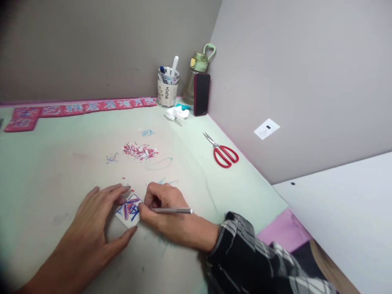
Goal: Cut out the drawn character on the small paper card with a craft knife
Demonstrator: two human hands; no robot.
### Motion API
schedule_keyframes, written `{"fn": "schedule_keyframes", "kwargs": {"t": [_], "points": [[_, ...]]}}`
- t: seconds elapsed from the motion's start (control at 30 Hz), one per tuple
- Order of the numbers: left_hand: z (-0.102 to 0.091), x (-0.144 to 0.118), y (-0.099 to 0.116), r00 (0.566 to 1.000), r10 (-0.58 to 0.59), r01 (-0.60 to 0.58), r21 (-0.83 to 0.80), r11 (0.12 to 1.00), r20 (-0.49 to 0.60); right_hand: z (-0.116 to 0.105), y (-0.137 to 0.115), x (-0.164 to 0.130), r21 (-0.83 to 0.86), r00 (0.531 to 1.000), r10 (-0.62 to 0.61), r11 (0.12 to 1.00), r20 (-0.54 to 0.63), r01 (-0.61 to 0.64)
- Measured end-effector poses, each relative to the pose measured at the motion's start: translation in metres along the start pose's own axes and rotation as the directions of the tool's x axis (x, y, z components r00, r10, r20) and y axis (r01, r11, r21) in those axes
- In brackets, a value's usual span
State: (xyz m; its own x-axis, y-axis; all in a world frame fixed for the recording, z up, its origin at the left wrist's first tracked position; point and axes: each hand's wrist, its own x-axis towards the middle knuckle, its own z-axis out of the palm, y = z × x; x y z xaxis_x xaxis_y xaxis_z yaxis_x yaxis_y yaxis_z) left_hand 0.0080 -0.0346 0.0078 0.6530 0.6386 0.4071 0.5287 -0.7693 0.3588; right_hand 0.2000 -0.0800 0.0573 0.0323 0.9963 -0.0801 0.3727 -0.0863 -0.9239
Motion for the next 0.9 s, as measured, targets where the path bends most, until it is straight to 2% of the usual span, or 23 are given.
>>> {"fn": "schedule_keyframes", "kwargs": {"t": [0.5, 0.67, 0.9], "points": [[0.0025, 0.0019, -0.0007, 1.0, -0.012, 0.012, -0.001, 1.0, -0.024, 0.0002, -0.002, 0.0017, -0.097, 1.0, -0.008, 0.995, 0.028, 0.011], [0.0027, 0.0018, -0.0008, 0.999, -0.039, 0.039, -0.011, 0.999, -0.022, -0.0023, -0.0025, 0.0048, -0.148, 0.995, -0.042, 0.987, 0.091, 0.055], [0.002, 0.0027, 0.0001, 0.999, -0.032, 0.032, 0.005, 0.999, -0.034, -0.0059, -0.0077, 0.0054, -0.097, 0.987, -0.016, 0.995, 0.162, 0.032]]}}
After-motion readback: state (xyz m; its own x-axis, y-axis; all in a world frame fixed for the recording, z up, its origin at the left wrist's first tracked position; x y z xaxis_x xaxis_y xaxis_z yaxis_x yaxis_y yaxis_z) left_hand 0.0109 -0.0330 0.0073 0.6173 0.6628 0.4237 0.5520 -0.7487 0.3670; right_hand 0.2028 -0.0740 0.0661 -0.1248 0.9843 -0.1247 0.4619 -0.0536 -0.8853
